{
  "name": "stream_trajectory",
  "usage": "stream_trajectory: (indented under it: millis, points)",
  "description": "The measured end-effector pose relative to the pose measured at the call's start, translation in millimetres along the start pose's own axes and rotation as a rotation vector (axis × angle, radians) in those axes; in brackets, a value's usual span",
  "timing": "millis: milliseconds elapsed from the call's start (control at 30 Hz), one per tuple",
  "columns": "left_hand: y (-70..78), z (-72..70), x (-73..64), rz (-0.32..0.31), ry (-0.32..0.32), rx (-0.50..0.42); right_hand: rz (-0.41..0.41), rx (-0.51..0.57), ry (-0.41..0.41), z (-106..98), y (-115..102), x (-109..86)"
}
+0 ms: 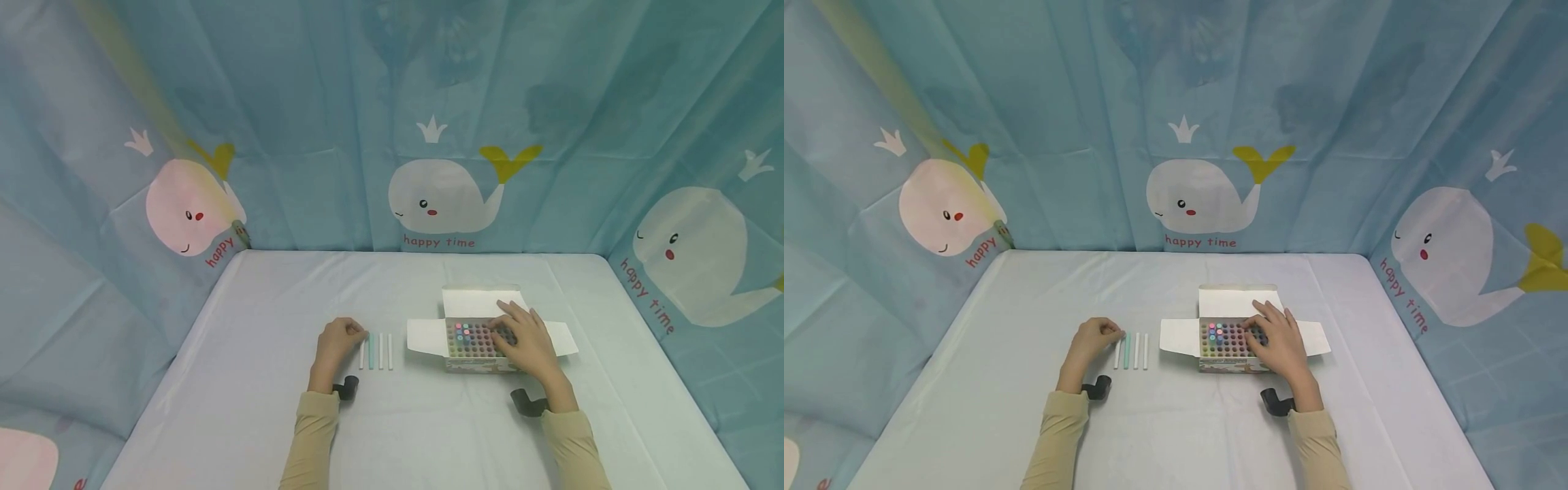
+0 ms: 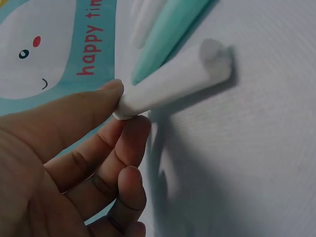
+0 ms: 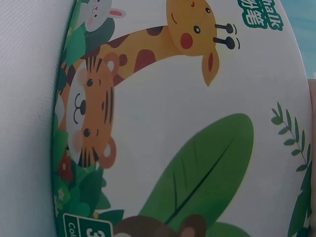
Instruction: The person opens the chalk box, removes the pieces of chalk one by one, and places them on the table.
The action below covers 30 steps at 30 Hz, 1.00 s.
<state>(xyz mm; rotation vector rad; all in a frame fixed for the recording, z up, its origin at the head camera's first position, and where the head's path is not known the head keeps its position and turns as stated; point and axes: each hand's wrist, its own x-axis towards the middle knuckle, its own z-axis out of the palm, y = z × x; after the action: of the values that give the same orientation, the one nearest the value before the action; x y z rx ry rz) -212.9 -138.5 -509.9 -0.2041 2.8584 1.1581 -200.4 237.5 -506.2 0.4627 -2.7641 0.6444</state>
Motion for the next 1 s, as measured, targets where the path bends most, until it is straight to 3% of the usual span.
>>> stream_trajectory:
  millis: [500, 1000]
  points:
    - [-4.3, 2.9, 1.2, 0.020, -0.008, 0.021, -0.004, 0.012, -0.001, 0.2, 1.0, -0.4]
    - [1.6, 1.6, -1.7, 0.070, 0.074, 0.091, 0.004, 0.001, 0.007, 1.3, 0.9, 0.0]
